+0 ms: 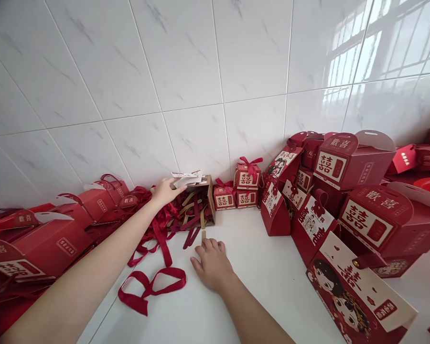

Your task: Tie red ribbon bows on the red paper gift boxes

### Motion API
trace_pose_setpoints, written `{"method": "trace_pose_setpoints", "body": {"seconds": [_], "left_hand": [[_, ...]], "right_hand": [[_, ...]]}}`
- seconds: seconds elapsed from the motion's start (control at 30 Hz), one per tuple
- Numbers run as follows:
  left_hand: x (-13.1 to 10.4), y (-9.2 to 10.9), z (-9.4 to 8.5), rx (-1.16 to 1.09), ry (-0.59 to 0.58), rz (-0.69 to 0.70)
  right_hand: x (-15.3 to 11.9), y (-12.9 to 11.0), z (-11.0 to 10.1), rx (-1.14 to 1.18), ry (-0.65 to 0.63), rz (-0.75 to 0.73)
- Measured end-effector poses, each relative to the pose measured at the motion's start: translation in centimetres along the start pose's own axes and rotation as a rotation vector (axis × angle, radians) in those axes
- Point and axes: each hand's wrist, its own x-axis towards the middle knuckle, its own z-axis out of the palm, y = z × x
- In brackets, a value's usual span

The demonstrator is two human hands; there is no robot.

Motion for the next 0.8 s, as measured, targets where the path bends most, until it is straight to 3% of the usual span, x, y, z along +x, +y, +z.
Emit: {"method": "trace_pose_setpoints", "body": {"seconds": [0.17,0.3,0.5,0.67,0.8], "left_hand": [[-4.0,-3.4,-0.9,0.048,-0.052,-0.023],[-5.5,-3.6,-1.9,0.064,-0.013,0.062],[-2.7,-0.9,-0.2,0.085,0.002,0.202],[0.4,-0.5,1.6,0.138,0.005,0.186],[1.1,-0.4,2.3,0.167,-0.035,0.153]], "right_hand": [[-0.2,-0.1,0.1,-0.002,-0.001,-0.003],[-0.4,-0.4,0.1,-0.002,-0.007,-0.004],[-0.4,-0.5,0.1,-0.014,-0.012,0.007],[0.1,-0.1,0.2,0.018,-0.045,0.012],[0.3,0.3,0.3,0.077,-0.126,0.053]]}}
